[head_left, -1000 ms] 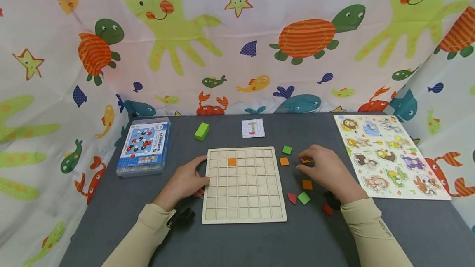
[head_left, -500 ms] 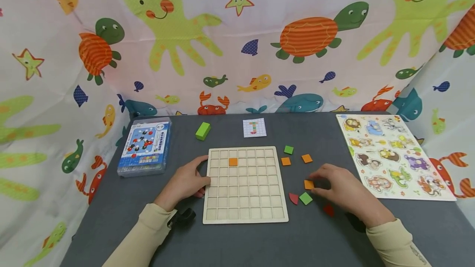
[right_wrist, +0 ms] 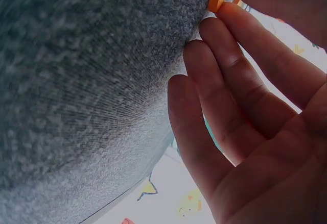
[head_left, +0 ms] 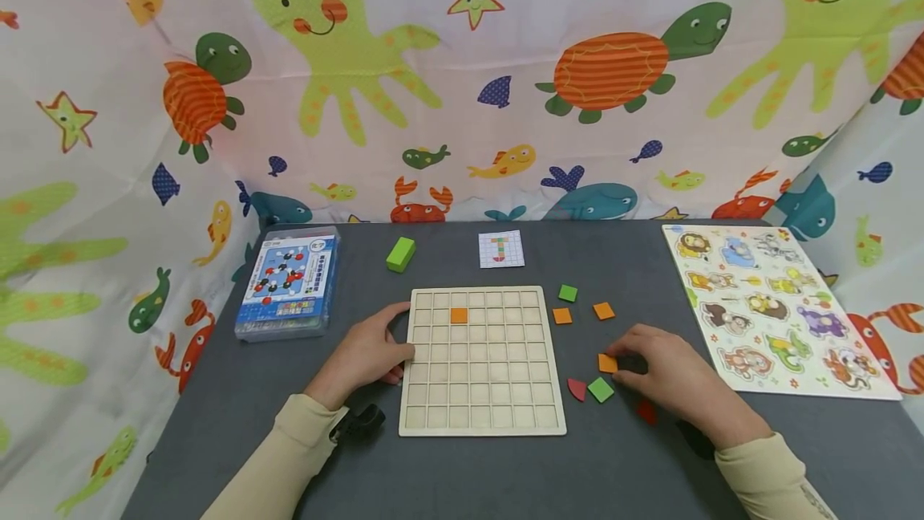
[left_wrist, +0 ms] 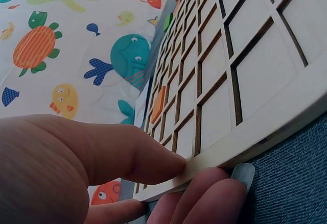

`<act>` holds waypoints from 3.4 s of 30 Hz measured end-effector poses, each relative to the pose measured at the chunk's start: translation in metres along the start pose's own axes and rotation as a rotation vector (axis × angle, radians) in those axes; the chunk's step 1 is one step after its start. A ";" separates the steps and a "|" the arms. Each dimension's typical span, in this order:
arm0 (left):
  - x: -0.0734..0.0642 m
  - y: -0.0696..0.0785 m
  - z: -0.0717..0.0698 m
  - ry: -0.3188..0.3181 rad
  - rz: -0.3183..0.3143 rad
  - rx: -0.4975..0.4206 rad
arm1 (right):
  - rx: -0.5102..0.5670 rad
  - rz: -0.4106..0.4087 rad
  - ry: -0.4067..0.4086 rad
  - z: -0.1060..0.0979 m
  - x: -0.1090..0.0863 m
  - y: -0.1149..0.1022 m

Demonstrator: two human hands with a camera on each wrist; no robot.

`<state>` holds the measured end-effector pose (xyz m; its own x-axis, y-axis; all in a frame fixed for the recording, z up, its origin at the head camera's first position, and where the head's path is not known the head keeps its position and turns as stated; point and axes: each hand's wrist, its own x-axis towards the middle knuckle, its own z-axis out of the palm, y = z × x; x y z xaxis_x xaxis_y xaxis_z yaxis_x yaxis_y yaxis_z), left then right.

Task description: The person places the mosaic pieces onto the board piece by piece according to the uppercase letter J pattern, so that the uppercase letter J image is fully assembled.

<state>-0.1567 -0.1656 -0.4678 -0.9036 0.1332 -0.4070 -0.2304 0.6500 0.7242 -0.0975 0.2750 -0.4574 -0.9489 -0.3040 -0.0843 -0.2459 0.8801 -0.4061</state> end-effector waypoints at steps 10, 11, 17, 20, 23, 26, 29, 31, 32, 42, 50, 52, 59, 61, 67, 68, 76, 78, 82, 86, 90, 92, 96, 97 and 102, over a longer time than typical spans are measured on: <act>0.001 -0.001 -0.001 -0.006 0.005 -0.002 | -0.017 -0.010 0.009 -0.001 0.014 -0.008; 0.001 -0.001 -0.001 -0.005 0.005 -0.002 | -0.015 -0.014 0.012 -0.002 0.017 -0.011; 0.001 -0.002 -0.002 0.002 0.008 -0.009 | 0.016 -0.063 0.037 -0.001 0.046 -0.041; 0.001 -0.003 -0.002 -0.002 0.013 -0.014 | 0.051 -0.089 0.029 0.003 0.064 -0.058; 0.001 -0.004 -0.002 -0.006 0.018 -0.018 | 0.076 -0.104 0.022 0.008 0.082 -0.074; 0.001 -0.003 -0.002 -0.007 0.024 -0.017 | 0.086 -0.102 0.019 0.014 0.097 -0.086; 0.001 -0.002 -0.001 -0.009 0.031 -0.013 | 0.085 -0.095 0.014 0.020 0.108 -0.094; 0.001 -0.001 -0.001 -0.010 0.034 -0.011 | 0.085 -0.091 0.014 0.024 0.113 -0.096; 0.001 -0.001 -0.001 -0.011 0.035 -0.011 | 0.084 -0.088 0.015 0.025 0.115 -0.098; -0.001 -0.002 -0.002 -0.008 0.034 -0.033 | 0.044 -0.095 0.022 0.035 0.127 -0.108; -0.001 -0.001 -0.002 -0.012 0.030 -0.041 | 0.019 -0.115 0.046 0.037 0.128 -0.108; -0.001 0.000 -0.002 -0.009 0.027 -0.040 | 0.026 -0.109 0.047 0.037 0.128 -0.108; -0.001 0.000 -0.003 -0.009 0.021 -0.031 | 0.035 -0.105 0.041 0.038 0.129 -0.107; -0.001 0.000 -0.003 -0.009 0.018 -0.030 | 0.041 -0.099 0.041 0.038 0.130 -0.107; 0.000 -0.001 -0.004 -0.014 0.010 -0.029 | 0.045 -0.089 0.044 0.038 0.129 -0.108; 0.001 -0.001 -0.004 -0.015 0.010 -0.028 | 0.045 -0.089 0.044 0.038 0.129 -0.108; 0.001 -0.002 -0.002 -0.013 0.009 -0.026 | 0.043 -0.084 0.035 0.038 0.130 -0.107; 0.001 -0.002 -0.002 -0.011 0.012 -0.027 | 0.038 -0.081 0.032 0.038 0.129 -0.107; 0.001 -0.002 -0.001 -0.009 0.017 -0.030 | 0.028 -0.076 0.025 0.036 0.128 -0.108; 0.001 -0.002 -0.001 -0.010 0.018 -0.030 | 0.023 -0.075 0.019 0.036 0.127 -0.109; 0.000 -0.002 -0.002 -0.009 0.023 -0.025 | 0.026 -0.074 0.016 0.037 0.128 -0.109; 0.000 -0.002 -0.003 -0.007 0.025 -0.022 | 0.026 -0.078 0.016 0.037 0.129 -0.109; 0.000 -0.001 -0.003 -0.006 0.027 -0.015 | 0.022 -0.092 0.023 0.036 0.128 -0.107; 0.000 0.000 -0.003 -0.007 0.026 -0.014 | 0.020 -0.096 0.023 0.036 0.128 -0.107; 0.000 0.001 -0.003 0.003 0.023 -0.013 | 0.037 -0.107 0.011 0.029 0.126 -0.104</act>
<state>-0.1576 -0.1674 -0.4654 -0.9097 0.1458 -0.3890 -0.2143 0.6374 0.7401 -0.1859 0.1348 -0.4526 -0.9198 -0.3914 -0.0292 -0.3385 0.8286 -0.4459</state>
